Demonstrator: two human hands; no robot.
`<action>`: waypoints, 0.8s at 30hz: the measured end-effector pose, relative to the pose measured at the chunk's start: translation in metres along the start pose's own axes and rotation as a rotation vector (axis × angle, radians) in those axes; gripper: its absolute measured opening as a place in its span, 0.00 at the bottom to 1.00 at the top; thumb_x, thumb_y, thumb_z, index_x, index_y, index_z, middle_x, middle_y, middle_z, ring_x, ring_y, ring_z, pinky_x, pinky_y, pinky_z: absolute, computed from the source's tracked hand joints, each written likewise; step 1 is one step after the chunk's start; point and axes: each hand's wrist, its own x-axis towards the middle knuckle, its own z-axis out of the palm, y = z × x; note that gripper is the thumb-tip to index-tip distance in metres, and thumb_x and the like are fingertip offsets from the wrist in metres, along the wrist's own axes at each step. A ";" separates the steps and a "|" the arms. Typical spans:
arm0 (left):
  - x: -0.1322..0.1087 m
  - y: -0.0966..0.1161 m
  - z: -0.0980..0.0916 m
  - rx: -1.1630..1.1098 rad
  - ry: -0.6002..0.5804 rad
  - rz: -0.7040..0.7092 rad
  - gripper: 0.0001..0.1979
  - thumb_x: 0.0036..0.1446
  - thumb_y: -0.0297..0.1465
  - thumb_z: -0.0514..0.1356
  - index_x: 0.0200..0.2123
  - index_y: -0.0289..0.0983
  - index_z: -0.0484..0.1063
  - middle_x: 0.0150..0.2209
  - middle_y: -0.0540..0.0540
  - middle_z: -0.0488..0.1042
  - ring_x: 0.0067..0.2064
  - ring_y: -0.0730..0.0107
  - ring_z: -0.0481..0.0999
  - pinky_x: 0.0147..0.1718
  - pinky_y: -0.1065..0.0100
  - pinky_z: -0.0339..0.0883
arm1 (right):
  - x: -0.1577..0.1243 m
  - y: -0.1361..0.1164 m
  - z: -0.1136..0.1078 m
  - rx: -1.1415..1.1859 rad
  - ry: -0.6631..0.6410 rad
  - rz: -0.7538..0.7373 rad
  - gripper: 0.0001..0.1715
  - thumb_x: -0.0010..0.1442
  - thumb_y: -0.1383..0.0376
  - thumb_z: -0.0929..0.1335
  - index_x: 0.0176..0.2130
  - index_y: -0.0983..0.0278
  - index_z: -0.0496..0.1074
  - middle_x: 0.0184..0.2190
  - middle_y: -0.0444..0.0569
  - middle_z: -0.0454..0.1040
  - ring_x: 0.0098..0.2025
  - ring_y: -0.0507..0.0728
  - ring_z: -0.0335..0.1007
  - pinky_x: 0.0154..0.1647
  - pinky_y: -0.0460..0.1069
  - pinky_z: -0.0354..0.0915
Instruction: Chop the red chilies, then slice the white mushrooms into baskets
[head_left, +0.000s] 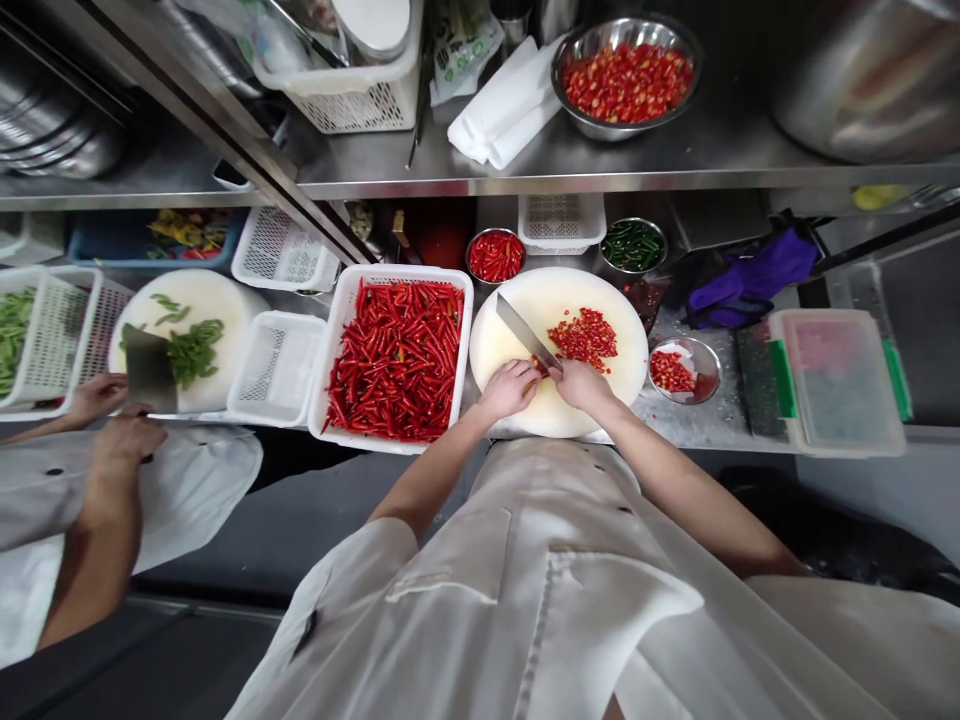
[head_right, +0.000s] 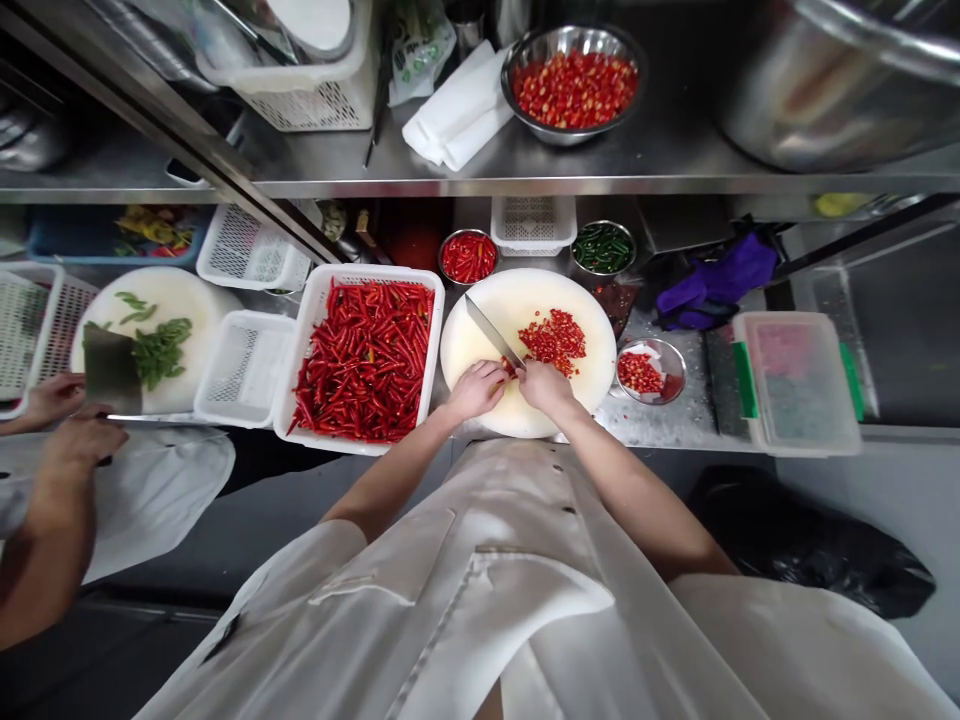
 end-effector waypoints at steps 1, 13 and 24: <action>-0.001 0.000 0.000 0.006 -0.009 0.005 0.11 0.70 0.31 0.56 0.49 0.41 0.77 0.51 0.42 0.77 0.55 0.57 0.72 0.57 0.56 0.69 | 0.001 -0.001 -0.001 -0.004 0.003 0.010 0.25 0.77 0.57 0.60 0.59 0.68 0.75 0.54 0.64 0.81 0.57 0.64 0.78 0.52 0.50 0.67; -0.011 0.002 0.007 -0.005 0.036 -0.023 0.12 0.69 0.29 0.56 0.50 0.40 0.77 0.53 0.41 0.75 0.57 0.57 0.71 0.60 0.55 0.68 | -0.003 -0.013 -0.001 -0.033 -0.017 -0.014 0.25 0.77 0.57 0.60 0.57 0.69 0.77 0.54 0.65 0.81 0.57 0.64 0.77 0.52 0.50 0.67; -0.018 0.002 0.009 -0.009 0.040 -0.052 0.12 0.70 0.29 0.55 0.50 0.39 0.77 0.51 0.41 0.76 0.58 0.57 0.71 0.60 0.55 0.69 | -0.006 -0.016 0.006 -0.028 -0.031 -0.045 0.25 0.76 0.57 0.60 0.56 0.67 0.78 0.54 0.64 0.81 0.57 0.64 0.77 0.54 0.50 0.66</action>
